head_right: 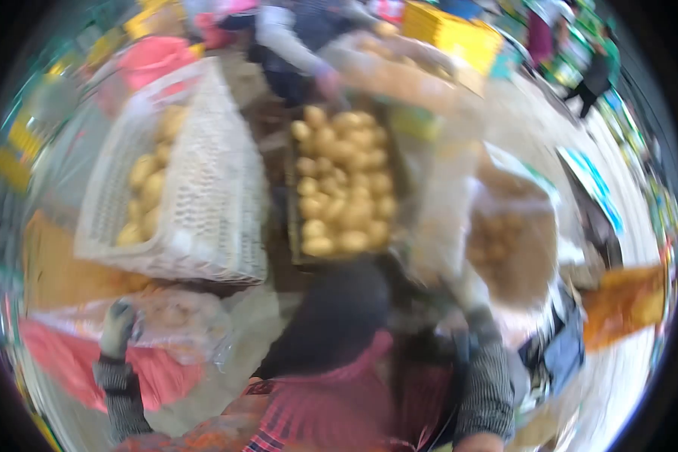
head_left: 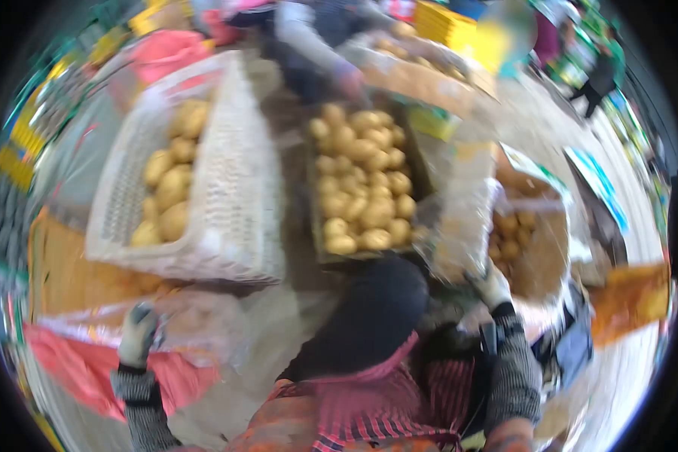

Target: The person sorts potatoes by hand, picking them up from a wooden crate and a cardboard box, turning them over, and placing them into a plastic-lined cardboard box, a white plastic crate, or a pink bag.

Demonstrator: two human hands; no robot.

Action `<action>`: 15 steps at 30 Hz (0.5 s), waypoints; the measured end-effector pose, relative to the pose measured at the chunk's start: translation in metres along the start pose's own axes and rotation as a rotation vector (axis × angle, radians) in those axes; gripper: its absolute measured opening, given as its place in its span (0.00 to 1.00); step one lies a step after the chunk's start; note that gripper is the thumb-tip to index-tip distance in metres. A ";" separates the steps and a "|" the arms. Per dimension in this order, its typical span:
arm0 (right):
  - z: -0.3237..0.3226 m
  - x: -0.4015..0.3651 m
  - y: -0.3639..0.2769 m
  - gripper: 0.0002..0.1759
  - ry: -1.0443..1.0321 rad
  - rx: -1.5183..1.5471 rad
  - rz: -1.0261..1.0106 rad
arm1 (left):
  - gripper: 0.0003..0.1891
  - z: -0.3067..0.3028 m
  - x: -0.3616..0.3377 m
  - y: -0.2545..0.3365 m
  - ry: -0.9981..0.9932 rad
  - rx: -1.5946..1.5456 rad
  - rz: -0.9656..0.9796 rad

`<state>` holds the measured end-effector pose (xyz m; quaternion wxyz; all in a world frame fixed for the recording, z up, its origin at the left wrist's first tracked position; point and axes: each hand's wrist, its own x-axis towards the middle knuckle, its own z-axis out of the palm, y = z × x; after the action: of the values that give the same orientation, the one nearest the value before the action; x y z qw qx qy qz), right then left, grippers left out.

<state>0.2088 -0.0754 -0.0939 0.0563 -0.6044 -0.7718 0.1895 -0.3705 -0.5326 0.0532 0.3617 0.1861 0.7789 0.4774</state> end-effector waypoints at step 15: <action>0.014 0.019 0.028 0.34 -0.078 0.153 -0.060 | 0.32 0.105 0.038 -0.041 -0.266 1.289 0.662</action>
<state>0.2246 -0.0545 -0.1196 0.0779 -0.5672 -0.7743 0.2697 -0.3159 -0.4639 -0.0271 0.1089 0.6434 0.7575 -0.0177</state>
